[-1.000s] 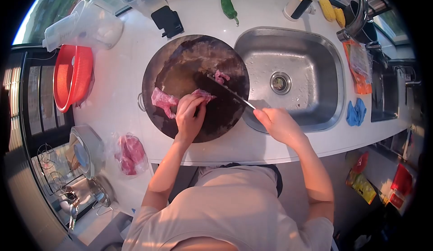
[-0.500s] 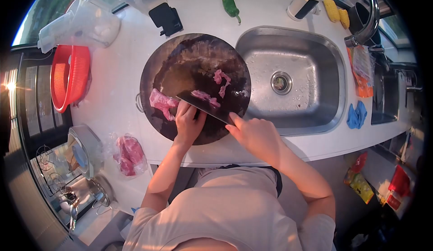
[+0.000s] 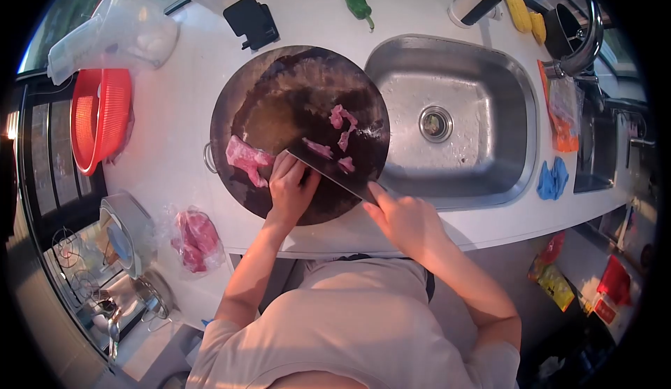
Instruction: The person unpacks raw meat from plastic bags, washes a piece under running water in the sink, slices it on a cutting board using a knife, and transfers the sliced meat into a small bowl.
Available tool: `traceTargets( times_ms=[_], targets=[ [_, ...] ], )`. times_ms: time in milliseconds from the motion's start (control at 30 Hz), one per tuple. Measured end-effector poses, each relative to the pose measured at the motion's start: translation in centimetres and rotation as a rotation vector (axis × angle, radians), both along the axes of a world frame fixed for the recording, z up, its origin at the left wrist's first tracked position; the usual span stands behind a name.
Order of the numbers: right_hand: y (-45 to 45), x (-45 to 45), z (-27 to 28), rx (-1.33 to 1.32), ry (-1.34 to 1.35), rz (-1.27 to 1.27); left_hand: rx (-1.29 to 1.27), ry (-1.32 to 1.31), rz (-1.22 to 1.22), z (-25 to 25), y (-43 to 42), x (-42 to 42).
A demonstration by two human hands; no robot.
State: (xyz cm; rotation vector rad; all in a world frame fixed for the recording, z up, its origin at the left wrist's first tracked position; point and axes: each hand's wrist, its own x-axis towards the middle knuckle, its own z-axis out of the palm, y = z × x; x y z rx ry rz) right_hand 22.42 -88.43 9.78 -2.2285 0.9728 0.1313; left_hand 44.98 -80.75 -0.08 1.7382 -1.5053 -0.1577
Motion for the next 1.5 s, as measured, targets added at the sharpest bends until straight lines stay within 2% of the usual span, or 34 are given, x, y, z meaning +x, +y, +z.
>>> traceTargets(
  times_ms=[167, 267, 367, 467, 567, 667, 800, 900, 1100, 1200, 1333, 1500],
  targets=[
    [-0.9, 8.4, -2.8, -0.099, -0.189, 0.014, -0.008, 0.024, -0.018, -0.1, 0.2, -0.1],
    [-1.5, 7.5, -2.8, -0.019, -0.146, 0.025, 0.007, 0.04, -0.066, 0.6, 0.2, 0.2],
    [-1.9, 2.5, -1.0, 0.079, -0.119, -0.093, -0.078, 0.041, -0.049, 0.6, 0.0, 0.1],
    [-3.9, -0.8, -0.5, 0.358, 0.025, -0.192, -0.121, 0.017, -0.023, 0.4, 0.5, 0.1],
    [-3.4, -0.9, -1.3, 0.271, -0.017, -0.25, -0.109, -0.003, -0.03, 0.3, 0.7, 0.2],
    [-1.5, -0.1, -0.4, 0.031, -0.076, -0.141, -0.115, -0.017, -0.03, 0.5, 0.5, 0.1],
    [-1.2, 0.1, 1.0, 0.084, -0.033, -0.115, -0.097, 0.004, -0.067, 0.7, -0.1, -0.2],
    [-1.7, -0.6, -0.3, 0.049, -0.049, -0.19, -0.064, -0.006, -0.047, 0.7, 0.4, -0.2],
    [-1.0, -0.3, 1.4, -0.016, -0.021, 0.068, -0.015, -0.034, -0.053, 0.0, 1.1, 0.3],
    [-0.8, 0.1, 1.7, -0.091, 0.097, 0.111, 0.002, -0.047, -0.046, -0.4, 1.3, 0.2],
    [-1.2, 0.7, 1.2, -0.103, 0.023, 0.13, 0.022, -0.039, -0.062, -0.2, 1.1, 0.4],
    [-1.9, 5.8, -1.4, -0.085, -0.147, 0.142, 0.042, 0.008, -0.047, 0.3, 0.9, 0.4]
  ],
)
